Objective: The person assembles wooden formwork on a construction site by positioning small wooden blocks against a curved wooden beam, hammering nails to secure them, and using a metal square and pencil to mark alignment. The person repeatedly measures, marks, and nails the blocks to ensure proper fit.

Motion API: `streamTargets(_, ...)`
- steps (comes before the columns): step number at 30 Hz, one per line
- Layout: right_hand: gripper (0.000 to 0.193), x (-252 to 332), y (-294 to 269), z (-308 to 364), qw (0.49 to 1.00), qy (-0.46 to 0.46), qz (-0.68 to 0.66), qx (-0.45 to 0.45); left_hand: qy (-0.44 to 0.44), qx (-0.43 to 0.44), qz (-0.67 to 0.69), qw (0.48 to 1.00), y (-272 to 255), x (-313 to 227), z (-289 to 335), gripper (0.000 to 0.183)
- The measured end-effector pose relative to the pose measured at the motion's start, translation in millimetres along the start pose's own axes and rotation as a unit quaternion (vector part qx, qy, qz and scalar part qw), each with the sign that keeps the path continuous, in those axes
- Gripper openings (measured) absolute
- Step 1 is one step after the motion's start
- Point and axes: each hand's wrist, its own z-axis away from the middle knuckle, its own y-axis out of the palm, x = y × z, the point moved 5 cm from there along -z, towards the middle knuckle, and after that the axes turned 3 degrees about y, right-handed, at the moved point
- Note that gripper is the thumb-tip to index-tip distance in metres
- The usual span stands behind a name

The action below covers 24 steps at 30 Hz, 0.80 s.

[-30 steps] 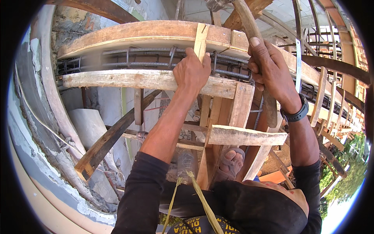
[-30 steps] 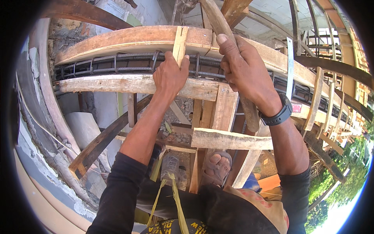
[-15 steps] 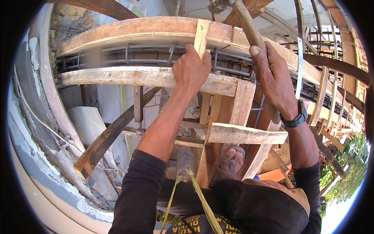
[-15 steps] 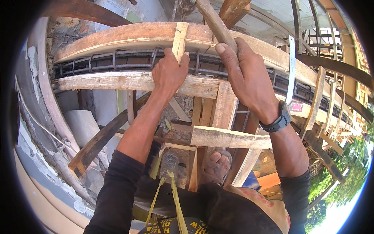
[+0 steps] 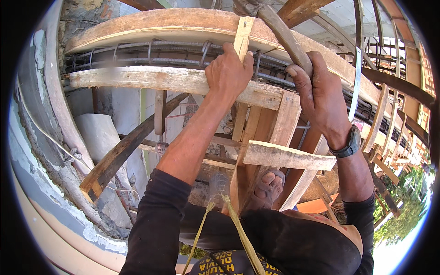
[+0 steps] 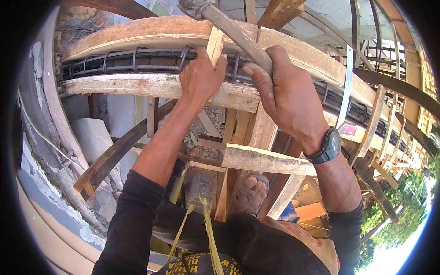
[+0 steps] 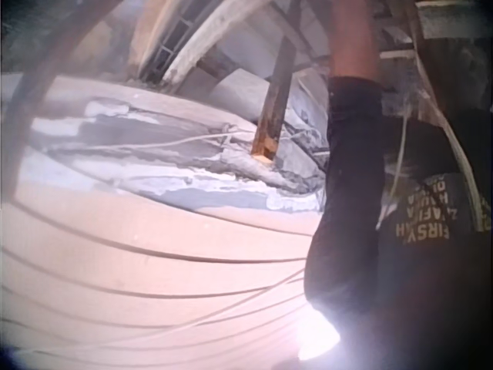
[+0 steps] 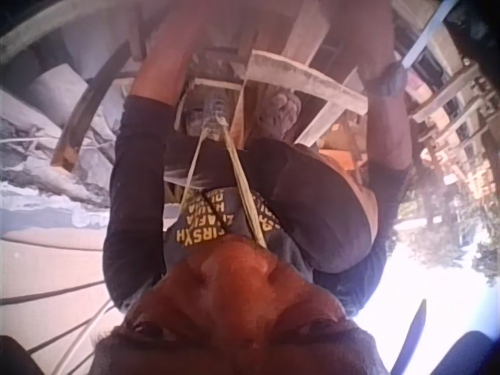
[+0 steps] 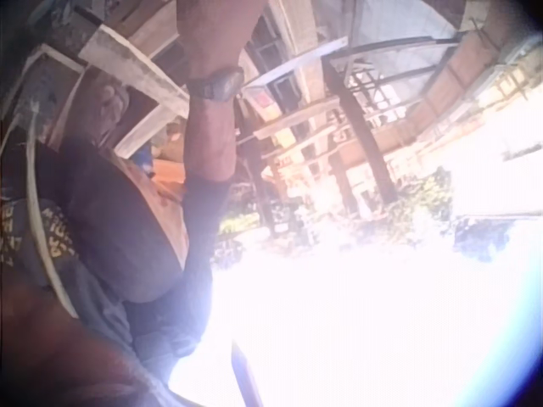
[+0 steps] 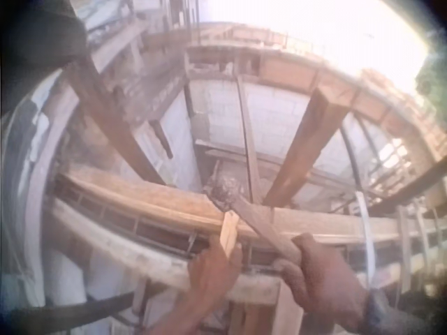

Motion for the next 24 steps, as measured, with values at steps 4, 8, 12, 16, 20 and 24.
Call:
streamTargets(4,0.032,-10,6,-6,0.997,0.009,0.071,0.018,-0.002,-0.005,-0.009,1.000,2,-2,-1,0.048)
streamTargets(8,0.032,-8,-7,-13,0.998,0.048,0.040,-0.004,-0.002,0.000,0.005,1.000,-2,-1,-1,0.048)
streamTargets(12,0.032,11,-15,-6,0.999,-0.004,0.021,-0.027,-0.005,0.005,0.005,1.000,-1,0,0,0.048)
streamTargets(16,0.030,-9,5,-5,0.999,0.021,0.044,0.017,0.001,0.005,0.004,1.000,3,-1,-1,0.048)
streamTargets(20,0.031,-14,-3,-13,0.997,0.062,0.047,0.003,-0.001,0.001,0.011,1.000,-2,1,0,0.047)
streamTargets(24,0.034,-7,-4,-4,0.998,0.025,0.048,-0.012,-0.001,0.000,0.004,1.000,0,2,-1,0.048)
